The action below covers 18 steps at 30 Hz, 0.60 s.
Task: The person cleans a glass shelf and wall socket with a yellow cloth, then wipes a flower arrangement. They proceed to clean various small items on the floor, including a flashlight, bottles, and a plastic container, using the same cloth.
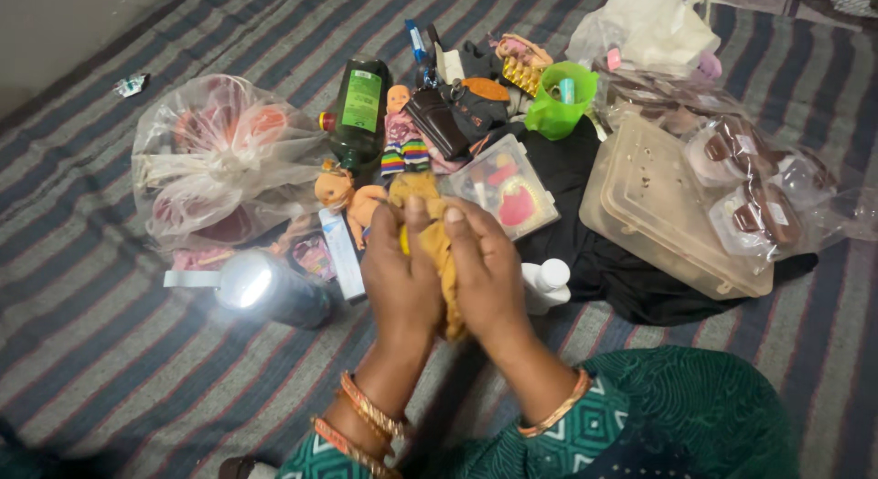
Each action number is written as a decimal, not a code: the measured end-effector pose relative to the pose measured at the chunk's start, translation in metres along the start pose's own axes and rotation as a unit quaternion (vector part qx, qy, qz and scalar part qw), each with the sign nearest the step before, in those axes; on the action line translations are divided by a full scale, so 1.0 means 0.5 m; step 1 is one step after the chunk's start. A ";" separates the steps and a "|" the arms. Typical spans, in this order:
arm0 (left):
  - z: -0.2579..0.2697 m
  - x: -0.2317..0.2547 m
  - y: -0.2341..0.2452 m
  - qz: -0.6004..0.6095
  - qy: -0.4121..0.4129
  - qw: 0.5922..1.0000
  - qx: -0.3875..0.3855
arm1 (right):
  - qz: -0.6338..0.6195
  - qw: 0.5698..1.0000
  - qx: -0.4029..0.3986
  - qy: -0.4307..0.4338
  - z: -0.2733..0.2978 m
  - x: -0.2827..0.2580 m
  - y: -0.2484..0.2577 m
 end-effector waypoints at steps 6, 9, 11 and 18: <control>0.013 0.104 0.009 -0.034 -0.127 0.991 -0.017 | -0.492 0.815 -0.172 -0.254 -0.007 0.128 -0.064; 0.002 0.094 0.017 -0.039 -0.137 0.990 0.003 | -0.475 0.836 -0.146 -0.233 -0.026 0.114 -0.058; -0.018 0.046 0.023 0.010 -0.065 0.998 0.024 | -0.418 0.894 -0.067 -0.146 -0.026 0.078 -0.033; 0.010 -0.078 -0.034 0.288 0.165 0.943 -0.022 | 0.120 0.990 -0.006 0.076 0.000 -0.058 0.002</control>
Point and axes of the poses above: each hand's wrist, its own z-axis away from the middle knuckle, its own y-axis out of the back of the hand, x = y × z, the point moved 10 cm from there along -z, towards the middle knuckle, and after that the axes turned 14 degrees about -x, right-handed, at the moved point
